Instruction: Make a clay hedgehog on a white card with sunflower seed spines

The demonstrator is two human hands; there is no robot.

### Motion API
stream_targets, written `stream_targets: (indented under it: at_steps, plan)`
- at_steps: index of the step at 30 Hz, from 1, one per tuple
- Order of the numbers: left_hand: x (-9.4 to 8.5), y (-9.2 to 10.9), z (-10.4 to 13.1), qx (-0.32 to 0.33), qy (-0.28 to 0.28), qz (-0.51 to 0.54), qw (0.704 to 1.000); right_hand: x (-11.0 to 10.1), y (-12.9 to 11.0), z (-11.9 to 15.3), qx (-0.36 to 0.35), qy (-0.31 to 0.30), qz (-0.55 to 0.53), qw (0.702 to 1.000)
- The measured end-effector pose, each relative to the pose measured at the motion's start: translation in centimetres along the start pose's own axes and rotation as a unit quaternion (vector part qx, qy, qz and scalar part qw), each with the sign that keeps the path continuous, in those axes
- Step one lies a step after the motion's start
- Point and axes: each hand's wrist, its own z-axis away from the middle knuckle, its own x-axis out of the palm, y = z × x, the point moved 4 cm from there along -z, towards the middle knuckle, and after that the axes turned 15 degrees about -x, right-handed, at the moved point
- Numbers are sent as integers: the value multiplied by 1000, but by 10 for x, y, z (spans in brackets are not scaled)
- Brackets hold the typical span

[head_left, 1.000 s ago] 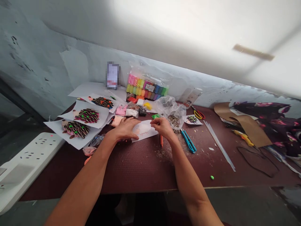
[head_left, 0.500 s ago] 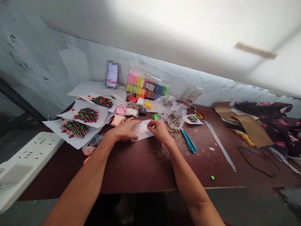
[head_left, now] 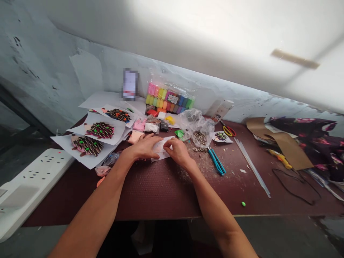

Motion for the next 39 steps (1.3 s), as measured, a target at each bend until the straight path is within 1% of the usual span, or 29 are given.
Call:
stream_targets:
  at_steps: [6,11,16,22,29,34,39]
  plan:
    - [-2,1,1,3,0,-6,1000,3,-6,-1,-10,-6,25,1000]
    - [-2,2,2,-1,1,-16,1000,8,-9,-2,-21,-39,59,997]
    - [-2,2,1,-5,5,-24,1000,1,-16,2,-32,-92,89,991]
    - [1,0,-1,-13,-4,-17,1000,-12,-19,14,-13,-124,115,986]
    - [1,-1,-1,-10,-6,-18,1000,-9,-26,20,-1,-169,128,977]
    - [1,-1,-1,-20,-10,-19,1000,-9,-29,19,4,-169,139,976]
    - [1,0,-1,-6,-4,-20,1000,-7,-31,18,-7,-156,132,979]
